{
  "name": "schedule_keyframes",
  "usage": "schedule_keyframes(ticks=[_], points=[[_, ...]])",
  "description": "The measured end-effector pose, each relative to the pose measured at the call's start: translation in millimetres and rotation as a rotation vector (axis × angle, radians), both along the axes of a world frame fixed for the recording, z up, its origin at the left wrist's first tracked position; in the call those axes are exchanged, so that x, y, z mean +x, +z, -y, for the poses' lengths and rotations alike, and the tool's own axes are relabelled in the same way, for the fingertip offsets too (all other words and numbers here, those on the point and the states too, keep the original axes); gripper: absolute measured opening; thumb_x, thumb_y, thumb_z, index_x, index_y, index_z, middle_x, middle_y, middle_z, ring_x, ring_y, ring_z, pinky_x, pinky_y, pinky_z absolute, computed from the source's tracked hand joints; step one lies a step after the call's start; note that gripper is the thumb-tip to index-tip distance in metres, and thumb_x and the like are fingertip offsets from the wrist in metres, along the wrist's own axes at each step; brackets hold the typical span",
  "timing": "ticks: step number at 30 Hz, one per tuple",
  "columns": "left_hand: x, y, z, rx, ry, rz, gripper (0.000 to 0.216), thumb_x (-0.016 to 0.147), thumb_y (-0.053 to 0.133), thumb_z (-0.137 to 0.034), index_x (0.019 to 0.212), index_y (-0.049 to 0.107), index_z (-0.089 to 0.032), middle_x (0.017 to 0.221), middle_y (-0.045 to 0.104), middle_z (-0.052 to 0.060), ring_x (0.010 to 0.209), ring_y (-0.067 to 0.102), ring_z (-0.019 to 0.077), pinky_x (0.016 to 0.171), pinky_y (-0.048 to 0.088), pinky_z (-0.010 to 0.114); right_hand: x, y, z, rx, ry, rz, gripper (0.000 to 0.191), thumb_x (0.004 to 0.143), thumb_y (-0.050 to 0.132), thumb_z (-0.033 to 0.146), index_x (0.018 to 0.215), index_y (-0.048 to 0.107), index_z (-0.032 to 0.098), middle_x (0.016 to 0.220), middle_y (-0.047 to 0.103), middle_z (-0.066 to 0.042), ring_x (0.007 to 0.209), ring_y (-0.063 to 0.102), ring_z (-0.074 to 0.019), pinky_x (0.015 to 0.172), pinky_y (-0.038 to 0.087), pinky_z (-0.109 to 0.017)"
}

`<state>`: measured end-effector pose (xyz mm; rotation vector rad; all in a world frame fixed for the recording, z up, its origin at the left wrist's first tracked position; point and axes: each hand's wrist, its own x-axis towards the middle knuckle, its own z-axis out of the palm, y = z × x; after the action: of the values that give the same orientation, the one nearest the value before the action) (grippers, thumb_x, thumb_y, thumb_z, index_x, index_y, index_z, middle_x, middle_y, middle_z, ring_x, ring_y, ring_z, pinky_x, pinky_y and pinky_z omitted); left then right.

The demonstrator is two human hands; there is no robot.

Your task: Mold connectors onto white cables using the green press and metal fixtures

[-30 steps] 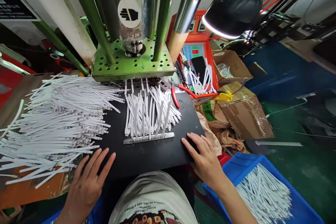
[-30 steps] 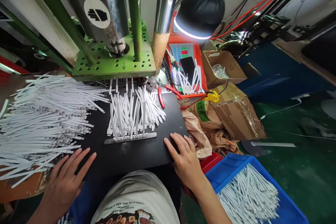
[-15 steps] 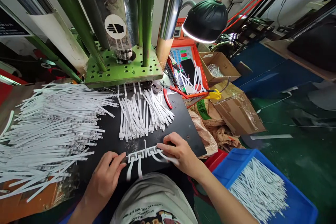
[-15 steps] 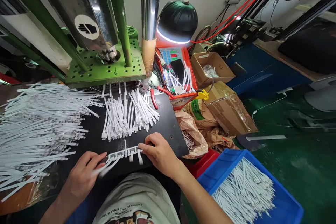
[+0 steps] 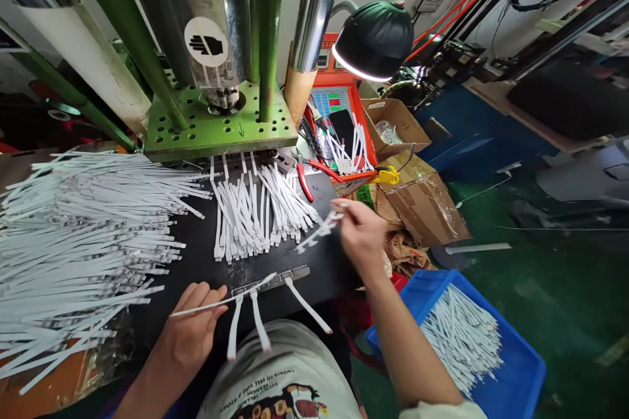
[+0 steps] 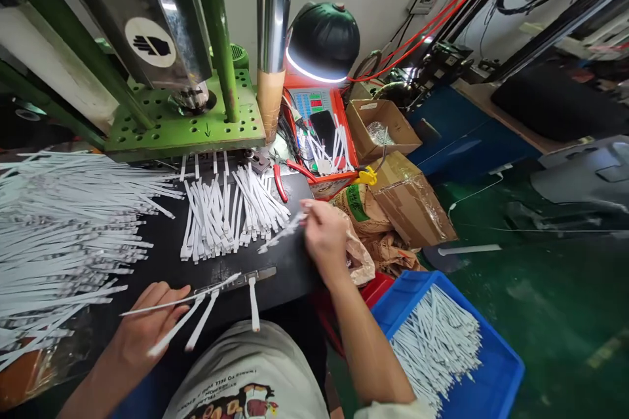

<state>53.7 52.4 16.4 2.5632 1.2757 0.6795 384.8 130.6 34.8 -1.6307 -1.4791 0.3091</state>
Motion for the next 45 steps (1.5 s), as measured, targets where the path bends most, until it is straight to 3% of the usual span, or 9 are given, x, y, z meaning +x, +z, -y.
schedule_keyframes(ticks=[3,7,14,18,26,30,33,37,45], points=[[1,-0.8,4,-0.033,0.051,0.011,0.022,0.098,0.045,-0.015,0.116,0.057,-0.015,0.081,0.05,0.003,0.075,0.051,0.0159,0.069,0.046,0.028,73,-9.6,38,-0.226,-0.341,0.115,0.033,0.092,0.045,0.026,0.109,0.069,0.012,0.098,0.072,-0.014,0.078,0.07,-0.0239,0.07,0.055,-0.035],[5,10.5,5,-0.095,0.101,0.05,0.037,0.098,0.047,-0.02,0.134,0.05,-0.015,0.09,0.052,0.005,0.082,0.056,0.017,0.075,0.05,0.029,109,-12.3,73,-0.461,-0.403,0.585,0.038,0.091,0.04,0.018,0.115,0.066,0.005,0.101,0.069,-0.024,0.093,0.067,-0.0364,0.077,0.054,-0.049],[29,31.6,0,-0.065,0.048,0.15,0.052,0.096,0.053,-0.042,0.138,0.045,-0.012,0.093,0.056,0.008,0.08,0.057,0.0183,0.072,0.05,0.03,-12,16.6,81,-0.079,0.631,0.129,0.042,0.094,0.056,0.018,0.134,0.055,0.032,0.112,0.062,-0.007,0.094,0.065,-0.0168,0.078,0.055,-0.027],[46,41.3,-3,0.027,-0.031,0.282,0.014,0.097,0.045,-0.015,0.1,0.058,-0.017,0.075,0.056,0.002,0.068,0.053,0.0143,0.066,0.046,0.025,-60,20.4,81,0.056,0.737,-0.066,0.04,0.091,0.054,0.007,0.124,0.062,0.029,0.093,0.061,-0.004,0.079,0.063,-0.0128,0.067,0.053,-0.022],[67,66.1,-93,-0.476,0.323,0.258,0.044,0.099,0.043,-0.036,0.058,0.043,-0.019,0.053,0.039,-0.003,0.055,0.047,0.0123,0.056,0.034,0.026,-42,24.5,-30,-0.277,0.567,0.023,0.028,0.09,0.055,0.041,0.074,0.064,0.02,0.068,0.066,-0.004,0.055,0.057,-0.0147,0.051,0.044,-0.025],[64,59.9,-131,-0.569,0.474,0.188,0.032,0.093,0.056,-0.042,0.081,0.059,-0.013,0.06,0.051,0.0,0.063,0.056,0.018,0.057,0.035,0.027,-53,5.9,-85,-0.342,0.495,0.398,0.032,0.083,0.052,0.048,0.069,0.062,0.021,0.056,0.06,-0.001,0.049,0.053,-0.016,0.051,0.037,-0.027],[51,56.8,-108,-0.502,0.478,0.159,0.038,0.092,0.06,-0.044,0.109,0.055,-0.01,0.078,0.061,0.005,0.072,0.06,0.0203,0.059,0.039,0.028,-61,-2.1,-89,-0.171,0.413,0.57,0.035,0.084,0.05,0.044,0.094,0.069,0.017,0.071,0.067,-0.006,0.062,0.06,-0.0218,0.059,0.041,-0.031],[11,58.4,-36,-0.234,0.336,-0.223,0.008,0.095,0.053,-0.017,0.087,0.057,-0.017,0.09,0.062,0.006,0.085,0.059,0.0226,0.074,0.044,0.034,-81,11.2,-71,0.004,0.422,0.667,0.032,0.091,0.047,0.035,0.098,0.071,0.016,0.082,0.065,-0.01,0.068,0.062,-0.0229,0.057,0.041,-0.031],[-70,38.6,-8,0.137,0.349,-0.572,0.021,0.091,0.048,-0.002,0.095,0.064,-0.016,0.096,0.065,0.009,0.096,0.06,0.0256,0.082,0.04,0.038,-216,40.2,-82,-0.268,0.786,0.848,0.023,0.093,0.051,0.017,0.087,0.072,0.011,0.094,0.066,-0.017,0.072,0.066,-0.0227,0.06,0.045,-0.03]])
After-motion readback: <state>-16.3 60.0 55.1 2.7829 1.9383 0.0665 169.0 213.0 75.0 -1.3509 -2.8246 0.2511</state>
